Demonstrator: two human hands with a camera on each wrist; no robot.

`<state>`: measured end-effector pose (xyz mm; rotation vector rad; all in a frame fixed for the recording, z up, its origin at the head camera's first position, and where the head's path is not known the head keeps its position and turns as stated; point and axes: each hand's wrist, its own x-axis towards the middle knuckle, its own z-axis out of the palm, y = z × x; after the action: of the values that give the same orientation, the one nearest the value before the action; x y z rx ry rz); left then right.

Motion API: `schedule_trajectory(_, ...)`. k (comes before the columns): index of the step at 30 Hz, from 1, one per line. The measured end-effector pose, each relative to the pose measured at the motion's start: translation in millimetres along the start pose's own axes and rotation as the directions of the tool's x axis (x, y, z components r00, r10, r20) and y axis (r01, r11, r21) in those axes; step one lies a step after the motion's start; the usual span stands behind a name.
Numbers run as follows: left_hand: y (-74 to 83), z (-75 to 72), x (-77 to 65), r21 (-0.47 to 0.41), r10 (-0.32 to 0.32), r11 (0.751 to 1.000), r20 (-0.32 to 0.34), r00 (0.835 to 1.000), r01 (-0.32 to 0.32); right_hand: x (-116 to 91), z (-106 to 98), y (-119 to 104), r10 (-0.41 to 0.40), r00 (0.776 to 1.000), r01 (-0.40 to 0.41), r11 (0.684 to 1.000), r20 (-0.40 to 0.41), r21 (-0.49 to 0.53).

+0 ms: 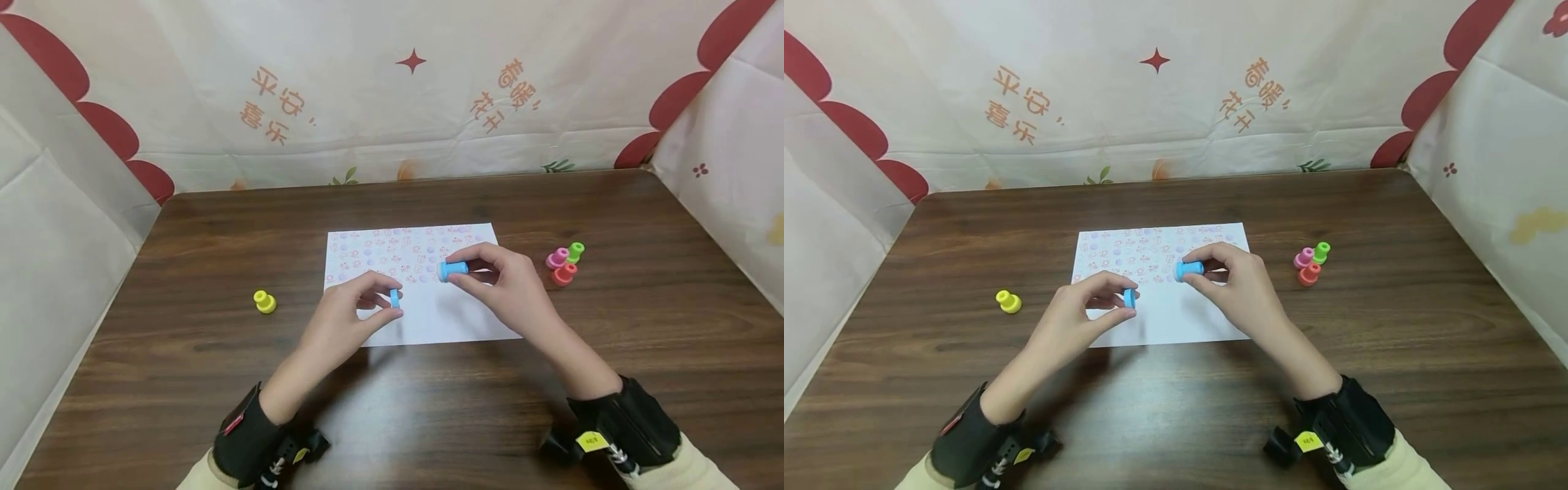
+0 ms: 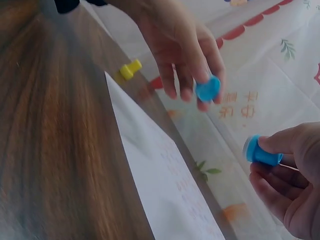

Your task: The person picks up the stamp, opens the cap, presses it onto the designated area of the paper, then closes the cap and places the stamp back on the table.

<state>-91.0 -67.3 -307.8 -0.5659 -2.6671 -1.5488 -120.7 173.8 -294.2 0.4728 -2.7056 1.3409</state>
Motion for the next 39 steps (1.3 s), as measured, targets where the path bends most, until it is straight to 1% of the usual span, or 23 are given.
schedule_trajectory(8, 2.3, 7.8, 5.1, -0.004, 0.024, 1.0, -0.008, 1.0, -0.024, -4.9, 7.6, -8.6, -0.008, 0.999, 0.004, 0.99, 0.032, 0.14)
schedule_trajectory(15, 0.8, 13.6, 7.9, 0.0, 0.056, 0.998, -0.023, 0.998, -0.056, -7.5, 12.8, -13.5, -0.001, 0.996, -0.016, 0.981, 0.088, 0.192)
schedule_trajectory(19, 1.3, 14.7, 7.9, -0.005, 0.044, 0.999, -0.02, 0.999, -0.044, -8.4, 15.9, -16.1, -0.008, 0.992, -0.021, 0.974, 0.124, 0.226)
schedule_trajectory(25, 2.4, 15.6, 7.3, -0.004, 0.031, 1.0, -0.033, 0.999, -0.031, -8.8, 19.3, -18.2, -0.012, 0.99, -0.023, 0.97, 0.144, 0.241)
schedule_trajectory(32, 3.8, 15.7, 7.4, -0.025, 0.049, 0.998, -0.036, 0.998, -0.049, -8.6, 22.3, -19.7, -0.026, 0.987, -0.017, 0.963, 0.156, 0.27)
schedule_trajectory(39, 3.8, 15.5, 6.9, -0.028, 0.046, 0.999, -0.033, 0.998, -0.047, -8.9, 23.6, -20.2, -0.03, 0.986, -0.017, 0.96, 0.163, 0.279)
